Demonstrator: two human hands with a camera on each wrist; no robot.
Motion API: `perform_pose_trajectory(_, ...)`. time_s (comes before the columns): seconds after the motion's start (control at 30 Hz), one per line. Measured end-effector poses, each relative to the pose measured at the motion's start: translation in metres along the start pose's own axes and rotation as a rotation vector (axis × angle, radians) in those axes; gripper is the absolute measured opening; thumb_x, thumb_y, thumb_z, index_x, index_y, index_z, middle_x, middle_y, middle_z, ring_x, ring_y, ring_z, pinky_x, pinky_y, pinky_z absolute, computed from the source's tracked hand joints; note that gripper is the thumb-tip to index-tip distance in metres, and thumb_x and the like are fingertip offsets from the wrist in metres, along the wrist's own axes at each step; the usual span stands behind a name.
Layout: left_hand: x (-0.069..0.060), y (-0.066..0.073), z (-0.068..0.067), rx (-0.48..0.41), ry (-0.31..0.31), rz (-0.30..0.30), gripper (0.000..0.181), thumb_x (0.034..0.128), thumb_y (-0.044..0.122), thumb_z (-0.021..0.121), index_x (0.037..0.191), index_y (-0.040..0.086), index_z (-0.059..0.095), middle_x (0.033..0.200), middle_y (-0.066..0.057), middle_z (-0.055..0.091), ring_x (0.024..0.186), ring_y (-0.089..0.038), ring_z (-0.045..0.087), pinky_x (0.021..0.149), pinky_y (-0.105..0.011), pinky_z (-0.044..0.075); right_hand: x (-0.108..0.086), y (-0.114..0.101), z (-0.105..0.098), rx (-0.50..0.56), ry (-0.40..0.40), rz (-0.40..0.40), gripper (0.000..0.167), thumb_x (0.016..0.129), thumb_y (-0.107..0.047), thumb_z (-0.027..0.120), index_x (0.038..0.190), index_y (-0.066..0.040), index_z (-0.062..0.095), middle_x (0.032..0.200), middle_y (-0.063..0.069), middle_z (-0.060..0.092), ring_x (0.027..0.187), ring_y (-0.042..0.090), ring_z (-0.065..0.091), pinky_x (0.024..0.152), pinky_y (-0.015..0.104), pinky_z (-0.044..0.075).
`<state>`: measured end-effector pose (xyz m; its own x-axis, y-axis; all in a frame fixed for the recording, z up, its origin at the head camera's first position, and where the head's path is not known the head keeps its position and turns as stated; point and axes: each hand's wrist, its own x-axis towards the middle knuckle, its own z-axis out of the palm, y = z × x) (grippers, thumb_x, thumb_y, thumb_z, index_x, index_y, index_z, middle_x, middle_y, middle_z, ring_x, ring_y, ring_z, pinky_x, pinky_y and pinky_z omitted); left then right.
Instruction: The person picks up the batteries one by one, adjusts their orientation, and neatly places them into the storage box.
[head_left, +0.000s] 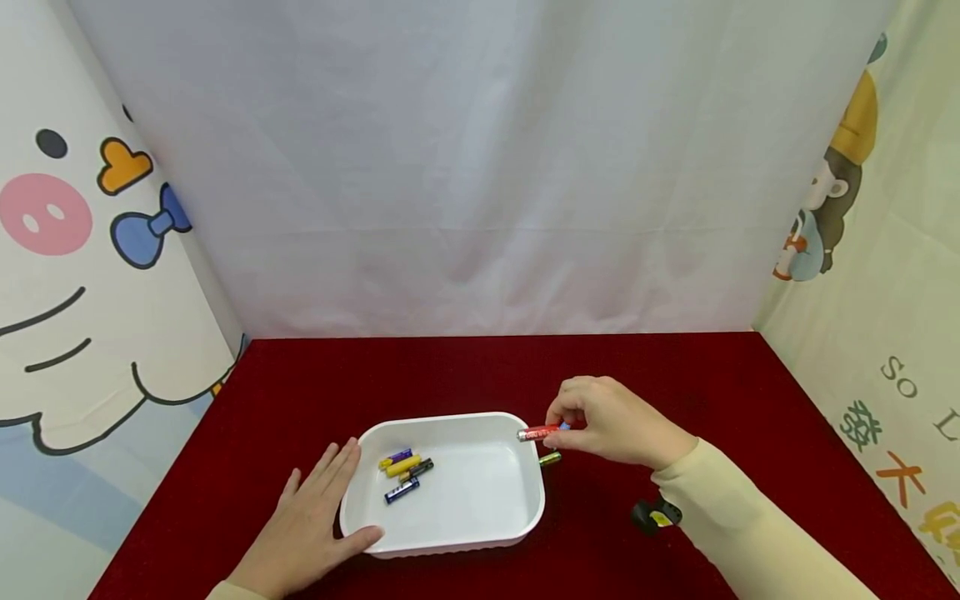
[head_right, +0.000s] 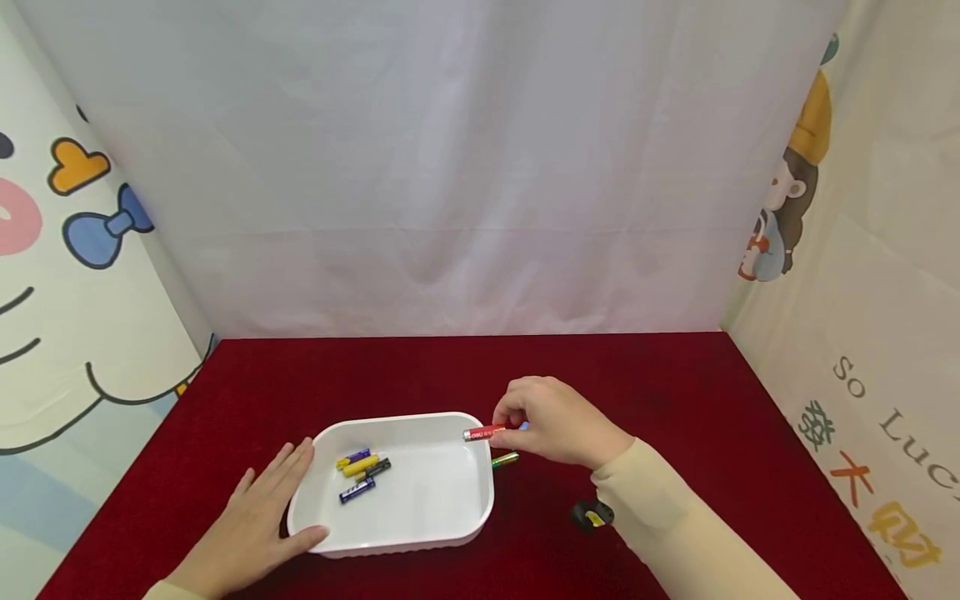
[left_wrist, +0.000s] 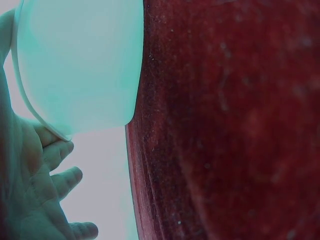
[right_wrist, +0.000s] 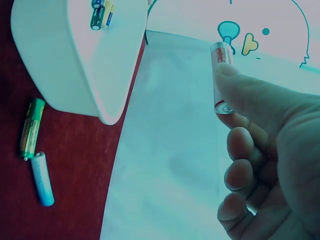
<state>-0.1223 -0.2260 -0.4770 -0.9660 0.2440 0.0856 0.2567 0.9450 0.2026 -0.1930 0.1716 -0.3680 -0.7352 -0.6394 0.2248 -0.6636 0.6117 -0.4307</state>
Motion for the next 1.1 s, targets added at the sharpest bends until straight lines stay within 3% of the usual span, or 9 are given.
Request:
perform_pose_trajectory(0.53, 0.001, 0.000, 0.001, -0.002, 0.001, 0.005, 0.107, 0.0740, 0.081, 0.052, 0.154, 0.015, 0.024, 0.158, -0.003, 0.025, 0.144, -0.031, 0.022, 0.103, -0.072, 0.020, 0.038, -0.023, 0.013, -0.007, -0.071, -0.044, 0.012, 0.079, -0.030, 0.080, 0.077, -0.027, 0.068, 0.068, -0.011, 0.050, 0.064, 0.005, 0.046, 0.056, 0.022, 0.041)
perform_pose_trajectory(1.1, 0.001, 0.000, 0.002, 0.006, 0.001, 0.002, 0.108, 0.0741, 0.081, 0.051, 0.154, 0.014, 0.023, 0.158, -0.005, 0.024, 0.144, -0.031, 0.022, 0.103, -0.072, 0.020, 0.076, -0.034, 0.049, 0.007, -0.184, -0.063, 0.012, 0.081, -0.033, 0.077, 0.079, -0.025, 0.069, 0.071, -0.011, 0.052, 0.069, 0.006, 0.048, 0.059, 0.020, 0.041)
